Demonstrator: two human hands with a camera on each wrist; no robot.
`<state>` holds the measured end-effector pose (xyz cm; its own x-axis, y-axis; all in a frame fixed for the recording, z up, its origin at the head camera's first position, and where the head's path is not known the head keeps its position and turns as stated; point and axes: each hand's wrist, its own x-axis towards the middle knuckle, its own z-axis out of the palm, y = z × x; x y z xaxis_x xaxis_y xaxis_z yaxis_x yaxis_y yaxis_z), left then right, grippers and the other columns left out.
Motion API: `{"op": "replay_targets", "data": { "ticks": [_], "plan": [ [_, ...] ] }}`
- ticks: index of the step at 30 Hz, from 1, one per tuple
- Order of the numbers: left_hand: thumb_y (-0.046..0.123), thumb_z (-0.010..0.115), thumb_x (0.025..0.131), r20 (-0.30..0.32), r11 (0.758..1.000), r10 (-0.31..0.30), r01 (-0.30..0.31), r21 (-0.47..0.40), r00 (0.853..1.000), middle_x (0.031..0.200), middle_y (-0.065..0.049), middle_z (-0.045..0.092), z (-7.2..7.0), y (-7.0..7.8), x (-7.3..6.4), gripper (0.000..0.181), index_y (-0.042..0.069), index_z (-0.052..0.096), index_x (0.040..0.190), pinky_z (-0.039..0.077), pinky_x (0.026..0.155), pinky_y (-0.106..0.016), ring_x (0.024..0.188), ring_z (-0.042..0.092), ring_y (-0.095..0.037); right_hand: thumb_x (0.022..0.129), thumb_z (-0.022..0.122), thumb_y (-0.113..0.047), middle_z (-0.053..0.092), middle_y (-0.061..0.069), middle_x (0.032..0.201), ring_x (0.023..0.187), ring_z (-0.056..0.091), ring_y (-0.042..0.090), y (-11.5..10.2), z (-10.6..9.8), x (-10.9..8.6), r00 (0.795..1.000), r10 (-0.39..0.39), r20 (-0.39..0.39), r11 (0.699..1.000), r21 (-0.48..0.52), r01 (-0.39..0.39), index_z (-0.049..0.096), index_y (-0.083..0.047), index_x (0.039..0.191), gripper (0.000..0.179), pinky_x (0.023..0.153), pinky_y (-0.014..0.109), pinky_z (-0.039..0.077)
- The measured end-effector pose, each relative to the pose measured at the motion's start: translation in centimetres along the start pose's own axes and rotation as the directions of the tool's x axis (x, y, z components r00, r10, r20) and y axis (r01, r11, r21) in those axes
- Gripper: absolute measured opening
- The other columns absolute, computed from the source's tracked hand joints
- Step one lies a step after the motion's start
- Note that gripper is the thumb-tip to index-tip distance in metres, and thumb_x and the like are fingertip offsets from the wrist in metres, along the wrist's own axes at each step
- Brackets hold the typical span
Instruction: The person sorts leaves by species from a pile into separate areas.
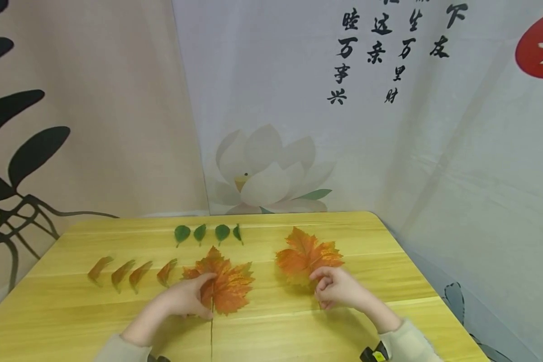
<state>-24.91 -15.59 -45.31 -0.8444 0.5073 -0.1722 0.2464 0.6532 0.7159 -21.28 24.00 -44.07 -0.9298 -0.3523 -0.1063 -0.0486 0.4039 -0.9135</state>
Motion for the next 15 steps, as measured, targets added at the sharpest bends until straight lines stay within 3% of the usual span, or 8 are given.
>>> {"op": "replay_targets", "data": {
  "ticks": [15],
  "plan": [
    [0.017,0.086,0.07,0.018,1.0,0.001,-0.001,-0.03,1.0,0.06,-0.004,0.057,-0.3,-0.2,0.0,0.099,0.004,0.029,0.15,0.036,0.041,-0.021,0.042,0.038,-0.008,0.081,0.067,0.002,0.064,0.013,0.077,0.06,0.065,0.024,0.5,3.0,0.5,0.998,0.024,0.054,1.0,0.014,-0.025,0.057,0.006,0.116,0.036,0.057,0.039,0.058]
  ]
}}
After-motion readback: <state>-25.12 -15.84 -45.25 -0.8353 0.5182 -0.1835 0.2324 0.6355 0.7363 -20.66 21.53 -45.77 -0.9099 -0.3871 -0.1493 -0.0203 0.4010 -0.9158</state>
